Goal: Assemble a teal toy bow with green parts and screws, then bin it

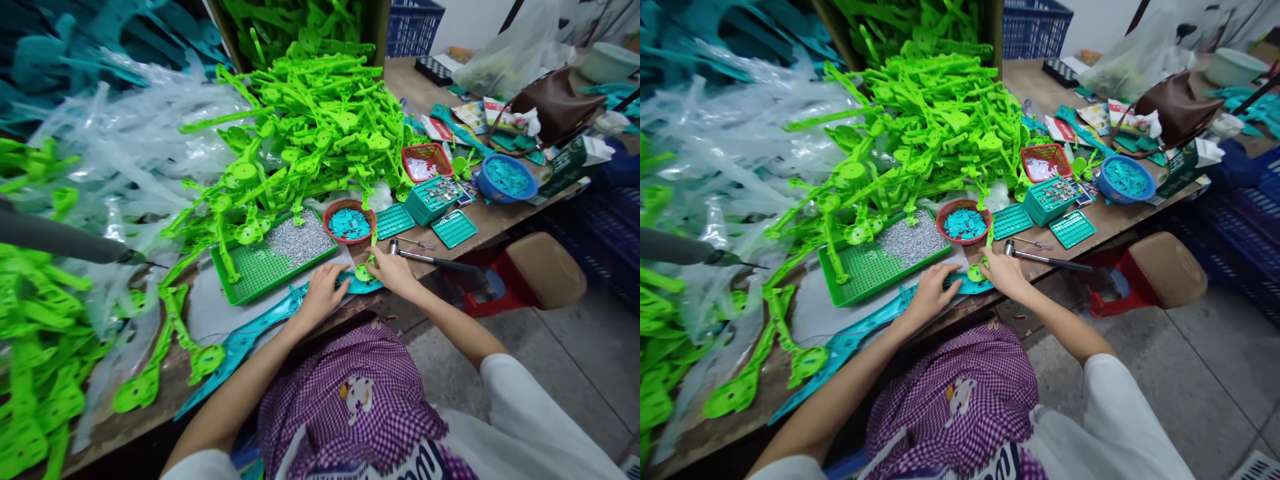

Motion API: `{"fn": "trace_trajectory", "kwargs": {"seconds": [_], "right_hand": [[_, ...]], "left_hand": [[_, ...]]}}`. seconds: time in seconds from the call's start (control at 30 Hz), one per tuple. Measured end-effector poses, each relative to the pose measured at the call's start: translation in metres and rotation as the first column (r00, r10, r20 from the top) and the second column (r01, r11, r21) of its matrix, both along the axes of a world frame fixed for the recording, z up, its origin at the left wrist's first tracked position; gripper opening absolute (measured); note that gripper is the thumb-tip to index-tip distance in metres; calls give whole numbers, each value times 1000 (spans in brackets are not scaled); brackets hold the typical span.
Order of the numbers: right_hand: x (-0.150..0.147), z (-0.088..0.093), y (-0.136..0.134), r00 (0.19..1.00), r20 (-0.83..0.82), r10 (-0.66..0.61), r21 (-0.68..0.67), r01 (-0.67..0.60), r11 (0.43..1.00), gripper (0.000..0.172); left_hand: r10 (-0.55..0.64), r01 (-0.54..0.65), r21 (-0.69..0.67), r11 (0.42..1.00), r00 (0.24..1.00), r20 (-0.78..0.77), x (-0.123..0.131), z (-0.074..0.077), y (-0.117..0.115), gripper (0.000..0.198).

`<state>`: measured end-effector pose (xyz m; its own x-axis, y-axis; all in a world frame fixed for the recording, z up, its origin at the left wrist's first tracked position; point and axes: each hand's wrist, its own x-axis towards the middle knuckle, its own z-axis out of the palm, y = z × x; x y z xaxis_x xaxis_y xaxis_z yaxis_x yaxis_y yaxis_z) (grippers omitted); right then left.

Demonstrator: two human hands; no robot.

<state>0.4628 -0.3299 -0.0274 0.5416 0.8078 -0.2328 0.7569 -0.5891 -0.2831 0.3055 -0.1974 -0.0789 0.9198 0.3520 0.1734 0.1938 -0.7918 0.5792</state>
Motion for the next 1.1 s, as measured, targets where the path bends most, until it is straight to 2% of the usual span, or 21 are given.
{"fn": "trace_trajectory", "kwargs": {"seconds": [0.07,0.13,0.2,0.3,0.37,0.47,0.57,0.67,0.77,0.83,0.93,1.03,1.1], "right_hand": [[0,1,4,996,32,86,-31,-85,996,31],[4,2,3,991,8,135,11,-135,991,32],[7,4,-6,993,-13,114,140,-111,984,39],[2,1,-32,999,-15,31,378,-23,925,31],[-6,-7,-54,1000,-3,31,450,-27,893,28],[-13,-20,-78,999,45,-12,483,-11,875,27],[-5,-29,-82,991,114,-73,450,14,893,33],[8,-33,-76,982,188,5,301,-63,951,32],[18,-34,-77,972,221,81,230,-133,964,25],[22,-31,-84,964,231,128,243,-185,952,25],[25,-15,-94,961,204,187,327,-247,912,23],[25,8,-89,972,192,139,446,-213,870,22],[23,21,-76,976,184,117,463,-191,866,21]], "left_hand": [[3,-3,8,1000,1000,-16,1,0,-1,31],[-4,5,13,1000,1000,-30,2,0,-1,31],[-4,4,15,1000,999,-42,3,1,0,31],[-6,6,16,1000,1000,-17,0,6,1,32],[-6,4,45,999,999,53,-7,11,-3,30],[-59,41,170,985,993,101,-23,18,-20,17],[-83,69,298,952,996,37,-36,19,-41,13],[12,-16,378,926,1000,15,-43,13,-55,13],[69,-80,399,914,997,41,-46,7,-59,13],[80,-99,352,931,994,68,-48,6,-58,14],[116,-147,219,965,982,149,-47,13,-58,14],[217,-249,117,961,947,235,-41,23,-59,12],[270,-304,97,948,926,265,-41,27,-61,13]]}}
